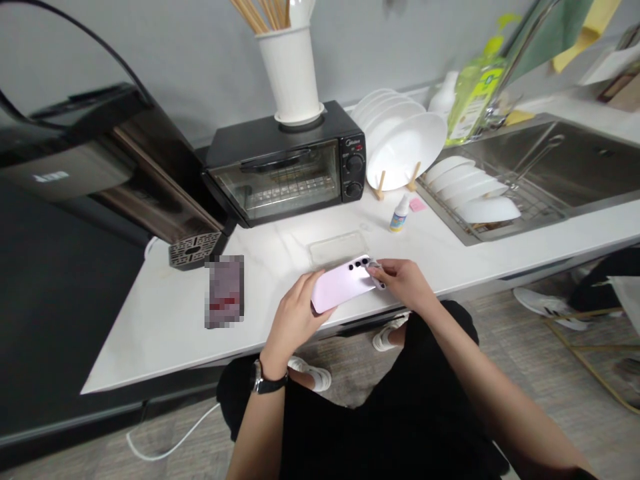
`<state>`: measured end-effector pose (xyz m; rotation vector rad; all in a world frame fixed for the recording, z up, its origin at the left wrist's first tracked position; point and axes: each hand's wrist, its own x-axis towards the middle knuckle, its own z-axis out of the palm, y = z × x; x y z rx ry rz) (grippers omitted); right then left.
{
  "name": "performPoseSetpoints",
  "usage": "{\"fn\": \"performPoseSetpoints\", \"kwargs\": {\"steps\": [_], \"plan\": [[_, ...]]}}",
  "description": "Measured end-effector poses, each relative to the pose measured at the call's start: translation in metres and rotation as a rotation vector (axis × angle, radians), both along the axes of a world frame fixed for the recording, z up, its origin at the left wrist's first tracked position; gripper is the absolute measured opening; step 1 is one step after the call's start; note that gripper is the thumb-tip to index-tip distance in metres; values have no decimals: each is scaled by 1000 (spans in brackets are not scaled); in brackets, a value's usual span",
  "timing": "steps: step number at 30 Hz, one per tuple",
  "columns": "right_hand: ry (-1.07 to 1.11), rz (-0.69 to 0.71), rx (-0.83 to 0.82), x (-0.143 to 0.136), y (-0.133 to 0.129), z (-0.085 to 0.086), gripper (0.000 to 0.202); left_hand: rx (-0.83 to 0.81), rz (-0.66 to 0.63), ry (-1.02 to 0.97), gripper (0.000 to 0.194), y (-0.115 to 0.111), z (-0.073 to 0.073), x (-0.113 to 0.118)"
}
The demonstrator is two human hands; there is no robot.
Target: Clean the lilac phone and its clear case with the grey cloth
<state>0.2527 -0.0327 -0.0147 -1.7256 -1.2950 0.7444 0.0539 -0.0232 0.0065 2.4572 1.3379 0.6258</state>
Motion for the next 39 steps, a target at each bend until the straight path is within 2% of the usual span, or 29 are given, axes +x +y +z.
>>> {"fn": "performPoseSetpoints", "kwargs": {"steps": [11, 17, 21, 24, 27, 31, 36, 39], "plan": [[-438, 51, 193, -32, -15, -11, 33, -46, -38, -53, 52, 7, -3, -7], [-723, 130, 227, -67, -17, -4, 37, -11, -62, -51, 50, 11, -3, -9], [-781, 195, 241, -96, -19, 3, 40, -30, -54, -26, 49, 13, -8, -12], [-788, 226, 249, -107, -25, 6, 45, -34, -29, -24, 52, 13, -10, -15], [-799, 292, 270, -103, -33, 6, 43, -54, -34, -25, 53, 12, -11, -15], [-790, 335, 274, -80, -40, 3, 40, -69, -40, -14, 53, 10, -9, -10], [-764, 178, 203, -40, -41, -5, 43, -50, -14, -15, 57, 9, -7, -6], [-765, 120, 171, -29, -36, -7, 43, -49, -2, -12, 62, 9, -6, -5]]}}
